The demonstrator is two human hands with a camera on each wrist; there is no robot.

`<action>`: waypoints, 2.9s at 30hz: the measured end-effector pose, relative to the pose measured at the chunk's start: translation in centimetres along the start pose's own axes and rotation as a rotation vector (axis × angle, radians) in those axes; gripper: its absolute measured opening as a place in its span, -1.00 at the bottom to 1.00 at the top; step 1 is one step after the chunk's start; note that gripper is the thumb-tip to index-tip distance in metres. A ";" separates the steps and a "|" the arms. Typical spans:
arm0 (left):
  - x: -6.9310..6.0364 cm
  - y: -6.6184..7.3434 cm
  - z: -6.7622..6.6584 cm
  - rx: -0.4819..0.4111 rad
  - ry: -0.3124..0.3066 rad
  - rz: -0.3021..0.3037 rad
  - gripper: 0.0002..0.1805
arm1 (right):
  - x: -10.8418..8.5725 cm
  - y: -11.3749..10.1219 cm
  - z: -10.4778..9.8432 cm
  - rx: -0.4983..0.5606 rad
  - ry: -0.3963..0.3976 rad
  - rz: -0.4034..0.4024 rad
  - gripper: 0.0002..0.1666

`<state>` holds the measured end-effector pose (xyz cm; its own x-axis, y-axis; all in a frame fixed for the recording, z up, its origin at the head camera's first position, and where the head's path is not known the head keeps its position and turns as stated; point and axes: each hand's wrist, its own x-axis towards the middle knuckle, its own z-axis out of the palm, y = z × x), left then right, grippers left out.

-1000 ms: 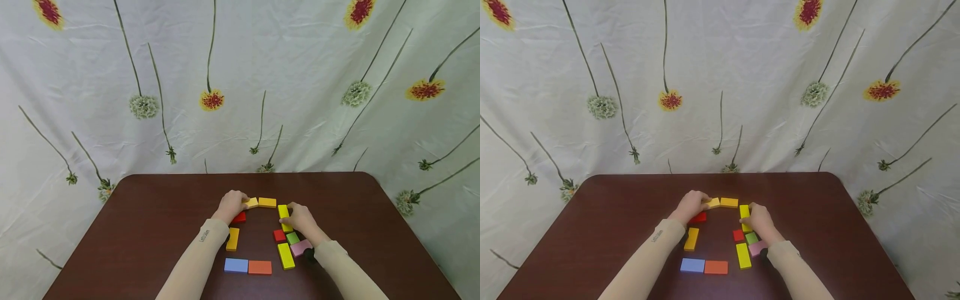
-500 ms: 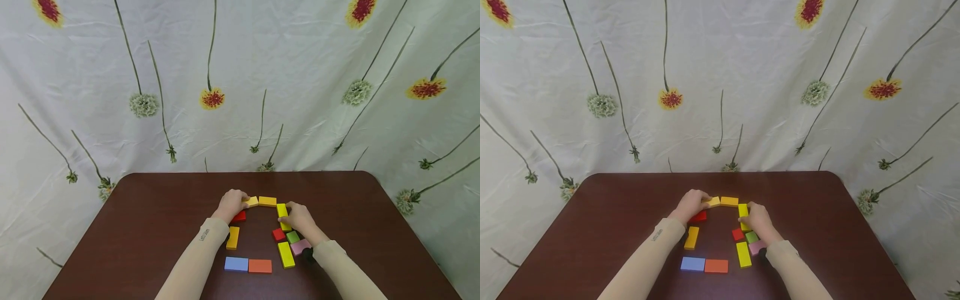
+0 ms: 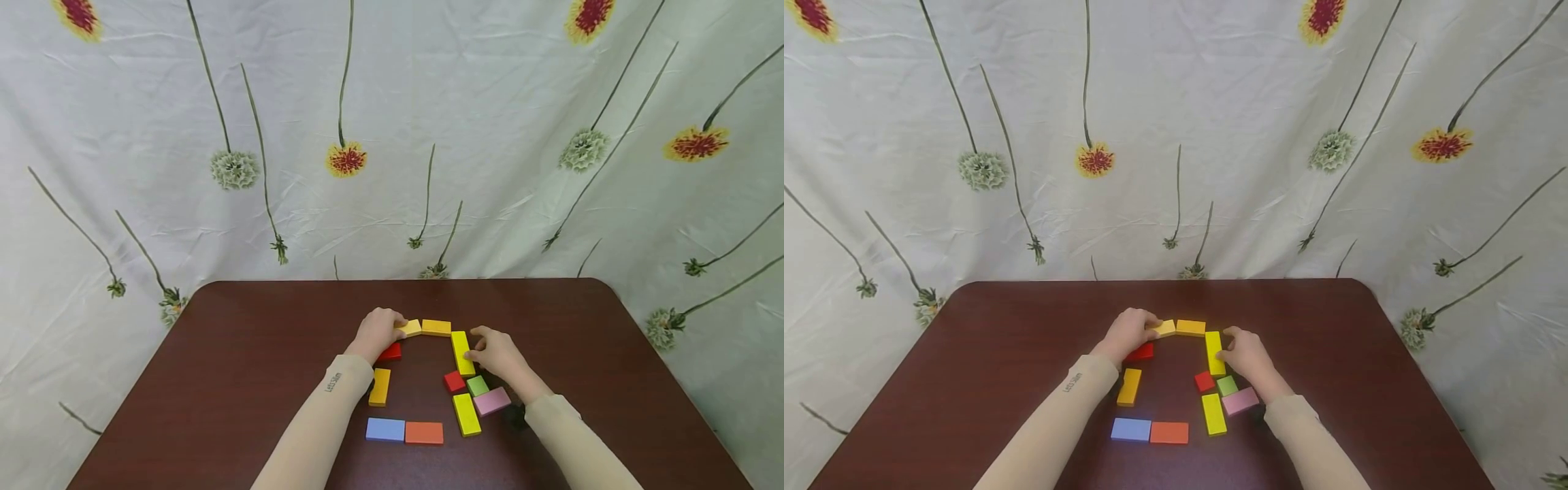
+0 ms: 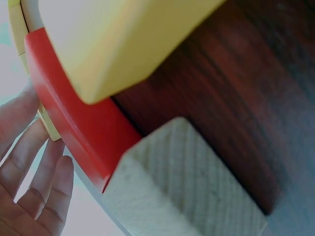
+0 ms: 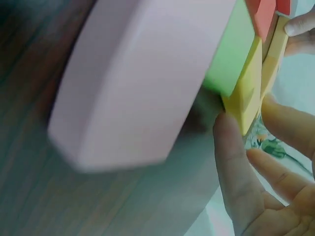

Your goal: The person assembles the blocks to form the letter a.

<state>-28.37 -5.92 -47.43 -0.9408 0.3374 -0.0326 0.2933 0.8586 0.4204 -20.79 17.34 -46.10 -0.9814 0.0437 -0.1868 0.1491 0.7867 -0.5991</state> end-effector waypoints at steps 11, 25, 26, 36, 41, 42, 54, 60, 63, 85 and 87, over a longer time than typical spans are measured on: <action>-0.1 0.0 0.0 0.006 0.005 -0.004 -0.67 | 0.1 1.7 -0.5 -0.134 -0.089 -0.204 -0.32; -0.2 0.1 -0.2 0.004 0.003 0.017 -0.67 | 0.1 2.9 -0.2 -0.135 -0.191 -0.183 -0.20; -0.2 0.0 -0.2 0.012 0.004 0.024 -0.67 | 0.1 2.9 -0.2 -0.137 -0.194 -0.180 -0.20; -0.3 -0.3 -0.2 0.053 -0.024 0.084 -0.61 | 0.1 3.0 -0.2 -0.137 -0.197 -0.158 -0.18; -0.6 -0.6 -0.8 -0.001 -0.031 0.066 -0.67 | 0.1 2.9 -0.3 -0.142 -0.198 -0.152 -0.18; -0.7 -0.7 -1.0 -0.008 -0.024 0.058 -0.73 | 0.1 2.9 -0.3 -0.143 -0.199 -0.151 -0.18; -3.0 -0.8 -2.4 0.099 -0.163 0.056 -0.72 | 0.1 2.7 -0.4 -0.151 -0.211 -0.149 -0.18; -3.4 -0.2 -2.2 0.137 -0.164 0.084 -0.70 | 0.0 2.7 -0.5 -0.152 -0.207 -0.146 -0.18; -3.4 -0.1 -1.9 0.149 -0.167 0.102 -0.71 | 0.1 2.8 -0.4 -0.150 -0.209 -0.147 -0.18; -3.4 5.9 1.6 0.205 -0.175 0.355 -0.70 | 0.3 3.0 -0.1 -0.143 -0.210 -0.140 -0.18; -3.6 6.0 1.8 0.189 -0.173 0.371 -0.71 | 0.3 3.0 -0.2 -0.144 -0.213 -0.143 -0.19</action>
<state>-22.92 -1.25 -46.42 -0.7284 0.6817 -0.0683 0.6467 0.7170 0.2602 -20.69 19.78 -47.82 -0.9414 -0.1922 -0.2771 -0.0222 0.8553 -0.5177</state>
